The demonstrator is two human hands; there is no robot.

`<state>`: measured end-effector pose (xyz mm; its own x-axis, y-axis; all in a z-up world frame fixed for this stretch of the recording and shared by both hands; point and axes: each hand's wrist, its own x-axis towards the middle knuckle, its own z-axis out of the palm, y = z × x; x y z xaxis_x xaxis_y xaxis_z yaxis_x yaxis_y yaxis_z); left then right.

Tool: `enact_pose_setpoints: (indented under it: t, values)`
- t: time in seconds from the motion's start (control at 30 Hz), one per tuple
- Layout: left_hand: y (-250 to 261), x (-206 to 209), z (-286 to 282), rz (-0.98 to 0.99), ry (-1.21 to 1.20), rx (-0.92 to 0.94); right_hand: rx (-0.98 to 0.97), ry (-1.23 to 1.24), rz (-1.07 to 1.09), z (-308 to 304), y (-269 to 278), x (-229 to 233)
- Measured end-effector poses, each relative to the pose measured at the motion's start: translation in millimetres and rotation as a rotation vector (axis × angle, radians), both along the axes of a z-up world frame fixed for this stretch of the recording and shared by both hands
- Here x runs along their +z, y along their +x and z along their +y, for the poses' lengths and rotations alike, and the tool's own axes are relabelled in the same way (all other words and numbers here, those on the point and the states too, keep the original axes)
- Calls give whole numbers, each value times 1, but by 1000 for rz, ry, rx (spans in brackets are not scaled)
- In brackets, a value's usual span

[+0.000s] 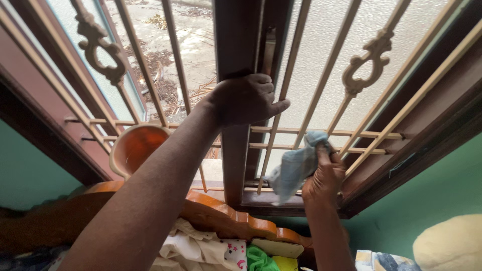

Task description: The person wipes the vertical and horizontal bars of a metal window grille using a blue cloth. They hold the grille with their left hand for stability while scrubbing the bars with their right hand. The person repeatedly wipes the same sections of the grille throughout the clip.

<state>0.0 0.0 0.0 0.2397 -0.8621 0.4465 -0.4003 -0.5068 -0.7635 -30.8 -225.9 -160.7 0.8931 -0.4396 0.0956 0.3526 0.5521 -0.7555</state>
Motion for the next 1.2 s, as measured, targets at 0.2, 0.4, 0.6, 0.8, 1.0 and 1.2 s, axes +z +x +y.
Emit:
enact_pose_setpoints:
  t: [0.2,0.4,0.6,0.8,1.0,1.2]
  values:
    - [2,1,4,-56,0,-34,-443,-1128,-493,19,-17,68]
    - [1,0,6,-113,-3,-51,-292,-1727,-516,37,5,82]
    - [6,-7,8,-177,-29,-56,172,-1879,-205,25,29,89]
    - [6,-7,8,-164,-38,-70,-22,-2385,-404,15,28,98]
    - [6,-7,8,-134,-23,-65,6,-2257,-244,30,31,95]
    - [3,-5,8,-129,-36,-82,34,-2036,-438,23,23,92]
